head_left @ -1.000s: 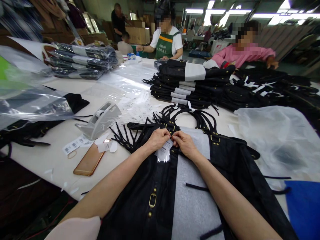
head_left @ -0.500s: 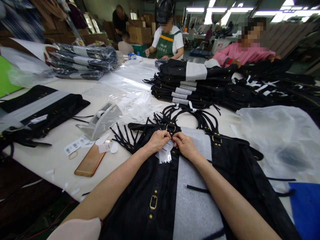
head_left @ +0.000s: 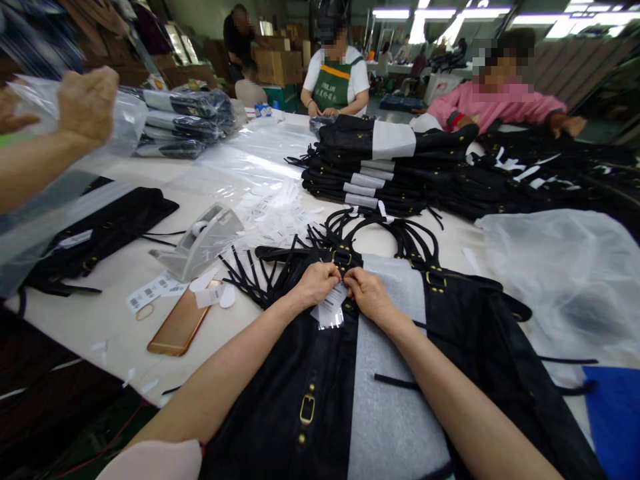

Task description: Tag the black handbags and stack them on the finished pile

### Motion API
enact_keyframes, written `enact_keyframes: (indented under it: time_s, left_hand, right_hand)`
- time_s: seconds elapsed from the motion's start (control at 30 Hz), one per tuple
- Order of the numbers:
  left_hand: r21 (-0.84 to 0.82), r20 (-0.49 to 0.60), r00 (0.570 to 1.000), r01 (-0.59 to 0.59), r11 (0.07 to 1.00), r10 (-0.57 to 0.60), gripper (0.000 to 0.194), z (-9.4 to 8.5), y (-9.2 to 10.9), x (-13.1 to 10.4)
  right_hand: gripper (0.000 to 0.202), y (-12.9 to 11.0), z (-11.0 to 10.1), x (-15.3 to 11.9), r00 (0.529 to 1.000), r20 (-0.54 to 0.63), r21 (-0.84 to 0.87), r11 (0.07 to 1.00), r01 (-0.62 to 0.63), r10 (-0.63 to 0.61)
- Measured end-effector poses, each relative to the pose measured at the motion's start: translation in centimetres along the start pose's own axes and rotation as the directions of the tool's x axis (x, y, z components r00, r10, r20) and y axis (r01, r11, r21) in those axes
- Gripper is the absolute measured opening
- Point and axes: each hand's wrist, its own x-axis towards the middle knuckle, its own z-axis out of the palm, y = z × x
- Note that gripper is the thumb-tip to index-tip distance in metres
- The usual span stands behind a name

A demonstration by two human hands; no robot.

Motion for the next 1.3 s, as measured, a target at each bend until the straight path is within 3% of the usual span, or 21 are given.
enact_keyframes:
  time_s: [0.2,0.53,0.7,0.8,0.87,0.9,1.03,1.2,1.3]
  left_hand:
    - [0.002,-0.012,1.0,-0.01,1.0,0.01,0.015,0.3,-0.1,0.0]
    - [-0.102,-0.025,1.0,0.003,0.995,-0.006,0.014,1.1,-0.6,-0.2]
    - [-0.084,0.04,0.999,-0.03,0.996,0.033,0.017,-0.9,0.0,-0.4]
    - [0.048,-0.141,0.982,-0.121,0.992,0.126,0.025,-3.2,0.2,0.1]
    - [0.225,-0.251,0.955,-0.099,0.969,0.156,0.028,-4.2,0.1,0.8]
    - [0.297,-0.253,0.956,-0.067,0.953,0.146,0.028,-4.5,-0.1,1.3]
    - [0.398,-0.036,0.998,-0.036,0.917,0.055,0.028,-4.2,-0.8,3.2]
    - [0.381,0.073,0.99,-0.141,0.914,0.122,0.037,-3.8,-1.0,3.4]
    - [0.422,0.112,0.987,-0.155,0.893,0.118,0.037,-4.0,-0.6,2.9]
  right_hand:
    - [0.012,0.0,0.2,0.0,1.0,-0.005,-0.033,0.999,0.028,-0.028]
    - [0.012,0.4,0.4,0.0,1.0,0.011,0.046,0.999,-0.027,0.027]
    - [0.01,-0.3,-0.2,-0.3,1.0,0.001,0.048,0.999,0.008,-0.008]
    - [0.004,-1.2,-1.1,-0.5,0.999,0.032,0.065,0.998,-0.002,0.0]
    - [0.002,-1.6,-1.7,-0.3,0.999,0.033,0.055,0.998,-0.016,0.014]
    - [0.002,-1.7,-2.0,-0.2,1.0,0.0,0.027,1.0,-0.008,0.008]
    - [0.01,-2.0,-2.5,1.0,0.981,-0.186,-0.217,0.976,0.023,-0.064]
    - [0.023,-2.6,-1.8,3.0,0.982,-0.172,-0.405,0.914,-0.003,-0.073]
    - [0.029,-2.8,-1.8,4.2,0.986,-0.161,-0.362,0.926,-0.106,0.05]
